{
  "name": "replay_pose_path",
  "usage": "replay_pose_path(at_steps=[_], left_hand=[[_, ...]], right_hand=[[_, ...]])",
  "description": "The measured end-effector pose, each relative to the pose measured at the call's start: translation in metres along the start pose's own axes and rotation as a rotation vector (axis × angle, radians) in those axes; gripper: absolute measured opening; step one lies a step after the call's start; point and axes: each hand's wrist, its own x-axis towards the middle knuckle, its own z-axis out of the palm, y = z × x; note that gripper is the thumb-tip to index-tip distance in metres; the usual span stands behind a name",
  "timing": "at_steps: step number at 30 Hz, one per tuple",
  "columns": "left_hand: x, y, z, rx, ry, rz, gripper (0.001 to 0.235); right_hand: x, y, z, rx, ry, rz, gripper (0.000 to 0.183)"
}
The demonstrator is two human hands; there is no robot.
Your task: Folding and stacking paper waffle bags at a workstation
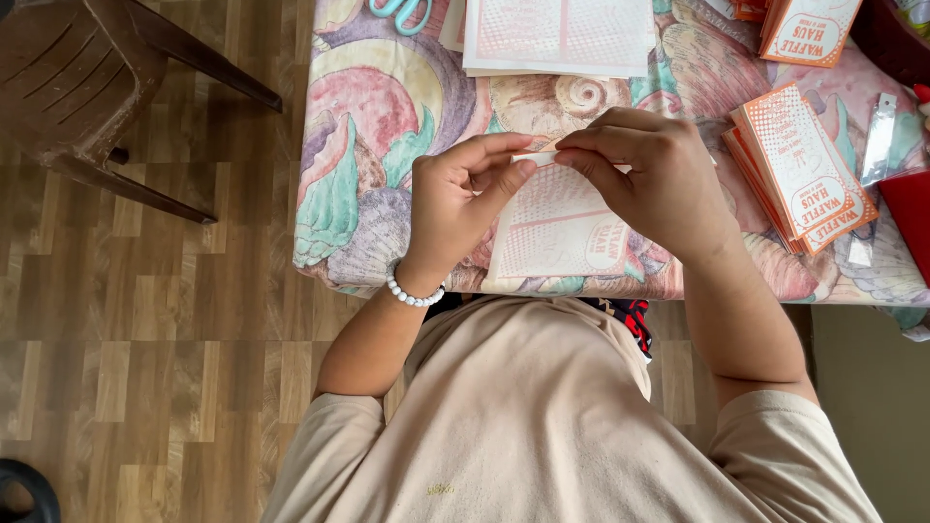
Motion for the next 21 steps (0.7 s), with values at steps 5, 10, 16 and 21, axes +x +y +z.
replay_pose_path(at_steps=[5, 10, 16, 21], left_hand=[[-0.003, -0.006, -0.002, 0.174, 0.002, 0.129, 0.015], [-0.005, -0.002, -0.001, 0.254, 0.014, 0.188, 0.012], [-0.002, 0.006, -0.004, 0.289, -0.016, 0.201, 0.007], [-0.001, 0.005, -0.005, 0.32, -0.031, 0.178, 0.013]], right_hand=[[-0.007, -0.001, -0.001, 0.016, 0.015, -0.004, 0.01], [-0.013, 0.001, 0.001, 0.016, 0.036, -0.002, 0.01], [-0.01, 0.0, 0.001, 0.024, 0.043, -0.023, 0.007], [-0.011, 0.005, 0.007, -0.066, 0.023, -0.033, 0.008]])
